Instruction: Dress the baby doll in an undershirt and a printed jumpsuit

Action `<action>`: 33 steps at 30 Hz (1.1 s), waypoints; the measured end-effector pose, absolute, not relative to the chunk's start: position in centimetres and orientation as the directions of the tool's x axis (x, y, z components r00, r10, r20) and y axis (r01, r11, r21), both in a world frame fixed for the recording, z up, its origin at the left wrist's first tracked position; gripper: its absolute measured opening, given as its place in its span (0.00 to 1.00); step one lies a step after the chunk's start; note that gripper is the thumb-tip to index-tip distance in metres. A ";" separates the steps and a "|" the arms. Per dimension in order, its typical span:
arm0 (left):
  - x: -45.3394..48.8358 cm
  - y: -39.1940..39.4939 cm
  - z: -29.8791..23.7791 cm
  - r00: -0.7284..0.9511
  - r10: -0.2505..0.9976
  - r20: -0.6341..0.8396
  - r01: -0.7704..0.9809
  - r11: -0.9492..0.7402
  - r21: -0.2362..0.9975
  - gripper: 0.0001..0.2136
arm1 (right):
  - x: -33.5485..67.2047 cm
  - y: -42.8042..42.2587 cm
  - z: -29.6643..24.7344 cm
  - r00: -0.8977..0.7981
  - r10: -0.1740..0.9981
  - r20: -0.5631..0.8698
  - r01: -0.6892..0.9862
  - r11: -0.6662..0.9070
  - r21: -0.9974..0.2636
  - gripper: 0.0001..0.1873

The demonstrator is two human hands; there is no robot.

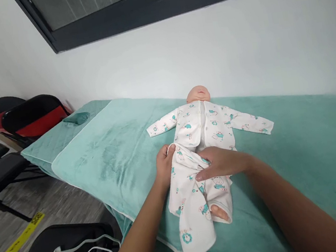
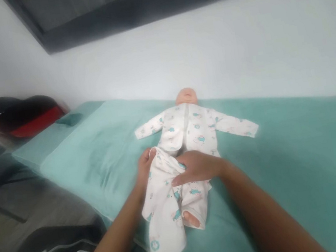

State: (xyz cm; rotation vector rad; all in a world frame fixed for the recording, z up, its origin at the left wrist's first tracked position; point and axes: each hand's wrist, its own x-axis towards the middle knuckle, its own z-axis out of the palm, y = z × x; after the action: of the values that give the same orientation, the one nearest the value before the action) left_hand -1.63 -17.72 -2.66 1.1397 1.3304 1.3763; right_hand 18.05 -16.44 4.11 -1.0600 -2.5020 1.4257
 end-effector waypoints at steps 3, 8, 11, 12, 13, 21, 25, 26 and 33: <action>-0.8 -15.6 -3.1 -0.228 0.971 0.079 0.027 -0.075 0.997 0.21 | 17.8 -16.4 3.9 -0.730 0.630 -0.265 0.564 0.336 -0.754 0.26; -0.3 -14.4 -3.2 -0.292 0.946 0.145 0.117 -0.115 0.986 0.22 | 17.8 -16.2 3.7 -0.707 0.652 -0.274 0.593 0.335 -0.732 0.22; -0.9 -15.7 -3.1 -0.287 0.947 0.141 0.166 -0.096 0.982 0.17 | 17.9 -16.0 3.6 -0.715 0.643 -0.273 0.581 0.330 -0.744 0.19; -1.1 -16.4 -3.1 -0.305 0.942 0.139 0.180 -0.086 0.980 0.15 | 18.0 -16.0 3.5 -0.720 0.640 -0.269 0.576 0.334 -0.746 0.18; -1.5 -17.3 -3.2 -0.336 0.932 0.137 0.191 -0.075 0.979 0.13 | 18.1 -15.9 3.5 -0.725 0.636 -0.265 0.572 0.341 -0.746 0.16; -4.2 -25.9 -3.3 -0.038 0.992 -0.122 0.267 0.128 0.955 0.20 | 17.9 -16.0 3.0 -0.739 0.626 -0.248 0.554 0.355 -0.753 0.18; -4.4 -27.5 -2.7 0.071 0.984 -0.164 0.255 0.141 0.957 0.21 | 17.7 -16.2 2.9 -0.728 0.645 -0.233 0.570 0.380 -0.729 0.18; -4.4 -27.5 -2.5 0.064 0.985 -0.163 0.262 0.141 0.955 0.21 | 17.6 -16.2 3.0 -0.721 0.653 -0.231 0.577 0.383 -0.721 0.18; -4.1 -24.7 -2.6 -0.041 0.999 0.012 0.423 0.007 0.906 0.18 | 17.6 -16.5 3.2 -0.728 0.674 -0.124 0.538 0.450 -0.713 0.10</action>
State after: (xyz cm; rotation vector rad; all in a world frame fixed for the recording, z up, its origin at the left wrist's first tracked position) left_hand -4.11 -24.69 -2.62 1.5052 1.5571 1.0038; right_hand 17.57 -16.50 3.15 -1.0644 -2.5196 1.1410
